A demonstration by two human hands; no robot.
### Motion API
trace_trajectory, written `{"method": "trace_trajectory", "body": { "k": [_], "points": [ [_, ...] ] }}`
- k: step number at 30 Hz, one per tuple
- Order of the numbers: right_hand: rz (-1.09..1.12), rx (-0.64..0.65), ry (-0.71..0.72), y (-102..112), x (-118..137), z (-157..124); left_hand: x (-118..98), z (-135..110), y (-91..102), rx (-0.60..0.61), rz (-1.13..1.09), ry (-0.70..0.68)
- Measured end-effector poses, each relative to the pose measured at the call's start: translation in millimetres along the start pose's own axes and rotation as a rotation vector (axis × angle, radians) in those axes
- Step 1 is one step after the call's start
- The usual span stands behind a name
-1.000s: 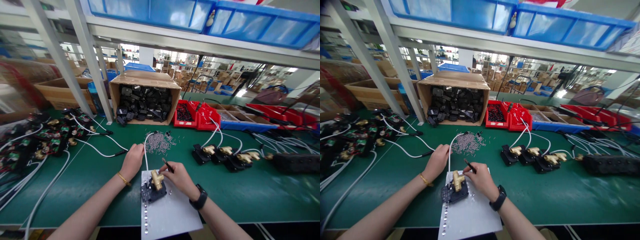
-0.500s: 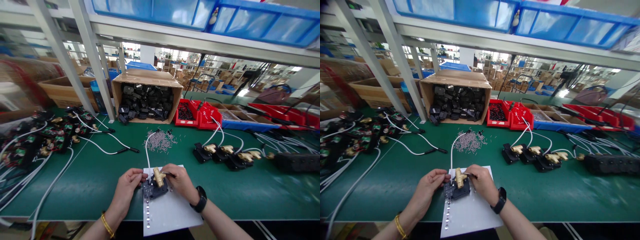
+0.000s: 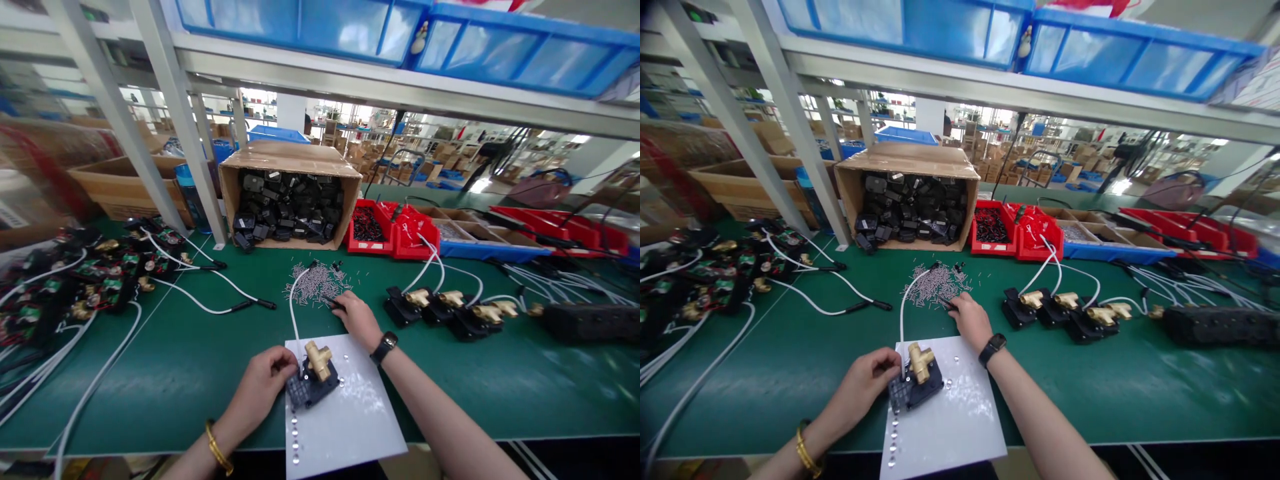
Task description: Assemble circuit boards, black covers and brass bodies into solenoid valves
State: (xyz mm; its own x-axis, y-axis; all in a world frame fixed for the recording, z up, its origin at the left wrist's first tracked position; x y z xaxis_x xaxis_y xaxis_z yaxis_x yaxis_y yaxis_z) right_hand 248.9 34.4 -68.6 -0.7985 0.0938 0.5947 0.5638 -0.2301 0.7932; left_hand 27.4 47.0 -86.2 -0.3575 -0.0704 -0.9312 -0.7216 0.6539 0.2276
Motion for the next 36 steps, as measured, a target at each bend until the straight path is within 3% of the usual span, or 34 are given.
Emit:
{"method": "trace_trajectory", "body": {
  "k": [5, 7, 11, 14, 16, 21, 29, 36],
  "points": [
    [0.008, 0.005, -0.027, -1, 1, 8, -20, -10, -4.4, -0.015, 0.273, -0.264],
    [0.073, -0.026, -0.028, 5, 6, -3, -20, -10, -5.0, -0.044, 0.327, -0.278],
    [0.266, -0.044, -0.074, 10, 18, -52, -18, -7, -7.9, -0.049, 0.365, -0.249],
    [0.486, 0.014, -0.171, -3, 22, -94, -21, -7, -11.2, -0.031, 0.408, -0.295],
    [0.584, -0.015, -0.208, -10, 23, -110, -23, -9, -13.0, -0.025, 0.464, -0.35],
    [0.449, -0.191, -0.157, -11, 21, -111, -25, -15, -15.2, -0.064, 0.612, -0.484],
    [0.312, -0.205, -0.065, -7, 32, -110, -19, -17, -11.6, -0.199, 0.451, -0.42],
    [0.284, -0.243, 0.041, -9, 30, -125, -19, -38, -15.9, -0.252, 0.544, -0.628]
  ]
}}
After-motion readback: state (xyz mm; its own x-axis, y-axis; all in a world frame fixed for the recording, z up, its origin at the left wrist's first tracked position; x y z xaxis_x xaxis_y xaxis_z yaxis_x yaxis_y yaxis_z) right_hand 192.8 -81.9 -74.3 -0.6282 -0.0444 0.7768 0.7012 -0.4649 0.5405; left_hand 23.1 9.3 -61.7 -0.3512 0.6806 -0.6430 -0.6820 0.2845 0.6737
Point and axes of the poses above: each hand's wrist, its own z-axis towards the middle knuckle, its own y-axis out of the back of the hand, x = y × z, the point moved 7 cm from there along z, towards the middle knuckle, and after that the axes turned 7 degrees about y, right-handed, at the moved point
